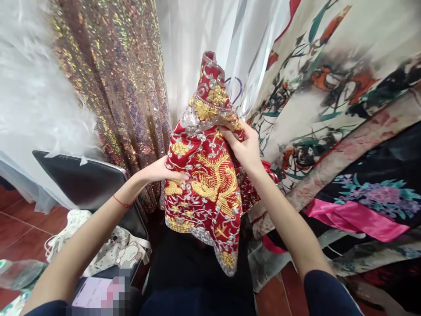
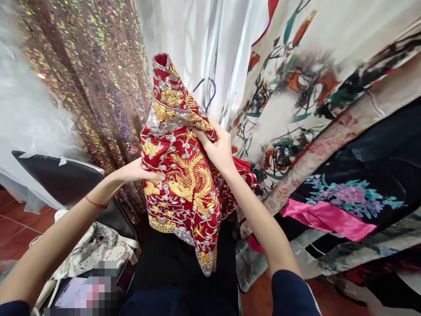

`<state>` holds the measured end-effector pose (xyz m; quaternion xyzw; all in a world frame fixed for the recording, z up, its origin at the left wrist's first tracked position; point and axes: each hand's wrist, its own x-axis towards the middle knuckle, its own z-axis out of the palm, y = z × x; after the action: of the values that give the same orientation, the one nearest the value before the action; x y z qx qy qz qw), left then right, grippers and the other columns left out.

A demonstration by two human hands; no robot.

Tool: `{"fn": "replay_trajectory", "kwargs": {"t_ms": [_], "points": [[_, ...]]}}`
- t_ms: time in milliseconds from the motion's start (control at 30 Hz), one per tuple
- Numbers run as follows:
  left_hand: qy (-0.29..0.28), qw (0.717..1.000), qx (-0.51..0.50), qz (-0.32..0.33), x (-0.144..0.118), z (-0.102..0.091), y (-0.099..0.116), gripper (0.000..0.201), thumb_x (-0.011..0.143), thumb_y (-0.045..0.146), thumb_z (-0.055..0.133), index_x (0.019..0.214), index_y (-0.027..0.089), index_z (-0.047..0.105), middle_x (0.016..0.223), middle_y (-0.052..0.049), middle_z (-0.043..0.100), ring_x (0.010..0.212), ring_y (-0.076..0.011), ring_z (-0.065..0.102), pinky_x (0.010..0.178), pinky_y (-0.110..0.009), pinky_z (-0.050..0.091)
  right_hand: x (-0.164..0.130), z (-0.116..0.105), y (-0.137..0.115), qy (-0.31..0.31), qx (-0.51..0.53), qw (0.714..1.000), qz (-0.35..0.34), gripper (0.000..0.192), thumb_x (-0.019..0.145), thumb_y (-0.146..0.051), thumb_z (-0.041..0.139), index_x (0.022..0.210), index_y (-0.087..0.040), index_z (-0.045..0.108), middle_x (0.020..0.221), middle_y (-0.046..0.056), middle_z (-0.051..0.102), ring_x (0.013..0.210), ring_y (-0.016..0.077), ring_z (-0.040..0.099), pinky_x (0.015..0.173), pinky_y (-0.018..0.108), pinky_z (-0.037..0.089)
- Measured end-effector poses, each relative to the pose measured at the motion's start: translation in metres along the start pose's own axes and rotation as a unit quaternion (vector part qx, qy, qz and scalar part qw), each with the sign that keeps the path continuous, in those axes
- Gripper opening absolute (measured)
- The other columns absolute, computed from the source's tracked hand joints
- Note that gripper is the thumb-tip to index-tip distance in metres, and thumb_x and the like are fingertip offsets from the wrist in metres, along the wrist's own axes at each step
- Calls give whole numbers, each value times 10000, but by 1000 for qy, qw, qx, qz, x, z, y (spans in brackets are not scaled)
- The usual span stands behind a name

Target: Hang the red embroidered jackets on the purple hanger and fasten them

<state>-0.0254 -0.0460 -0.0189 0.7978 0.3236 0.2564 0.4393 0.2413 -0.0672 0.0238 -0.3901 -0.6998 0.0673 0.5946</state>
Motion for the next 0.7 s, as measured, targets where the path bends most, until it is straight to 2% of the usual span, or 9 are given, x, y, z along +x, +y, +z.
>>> {"fn": "replay_trajectory", "kwargs": {"t_ms": [100, 267, 333, 433, 533, 600, 700], "points": [[79, 996, 47, -20, 1, -4, -2, 639, 683, 385, 741, 1273, 176, 608, 1176, -122, 726, 1096, -286, 684, 1007, -470, 532, 4, 0, 0, -28, -1, 1000, -11, 249, 875, -447, 630, 1010, -249, 696, 973, 25, 707, 928, 232, 643, 909, 442, 531], [147, 971, 185, -30, 7, -27, -2, 392, 705, 362, 651, 1038, 158, 691, 1077, -101, 750, 1022, -279, 690, 946, -441, 539, 3, -1, 12, -83, -3, 996, -13, 221, 877, -383, 588, 1031, -252, 676, 985, 20, 693, 952, 229, 631, 909, 449, 533], [169, 948, 268, -39, 10, -40, 1, 313, 715, 332, 629, 967, 164, 705, 1020, -94, 755, 983, -275, 689, 916, -420, 535, 4, 1, 18, -100, 1, 995, -9, 229, 848, -313, 571, 1045, -252, 670, 1002, 23, 694, 987, 236, 631, 926, 456, 531], [193, 892, 396, -99, 13, -61, 9, 248, 685, 234, 629, 909, 186, 726, 937, -94, 753, 926, -286, 692, 847, -389, 528, 7, 9, 20, -114, 32, 993, -6, 323, 759, -177, 521, 1044, -241, 659, 1022, 28, 697, 1013, 232, 645, 942, 448, 529], [218, 842, 477, -126, 8, -81, 18, 315, 694, 202, 624, 986, 222, 741, 1004, -89, 757, 1003, -310, 685, 849, -375, 504, 13, 25, 13, -122, 44, 991, -12, 355, 722, -145, 497, 1031, -232, 648, 997, 24, 698, 960, 210, 657, 913, 416, 535], [239, 825, 497, -122, -1, -93, 21, 383, 734, 220, 602, 1093, 241, 731, 1078, -78, 757, 1061, -315, 673, 857, -361, 487, 16, 38, 4, -122, 29, 992, -23, 354, 725, -148, 492, 1033, -232, 645, 956, 15, 693, 919, 200, 651, 887, 401, 536], [272, 815, 498, -119, -21, -109, 19, 436, 777, 237, 579, 1194, 235, 707, 1154, -68, 747, 1103, -312, 660, 833, -324, 457, 21, 61, -11, -121, 22, 991, -58, 368, 723, -127, 475, 1036, -224, 644, 949, 18, 693, 906, 195, 640, 873, 383, 527]]}}
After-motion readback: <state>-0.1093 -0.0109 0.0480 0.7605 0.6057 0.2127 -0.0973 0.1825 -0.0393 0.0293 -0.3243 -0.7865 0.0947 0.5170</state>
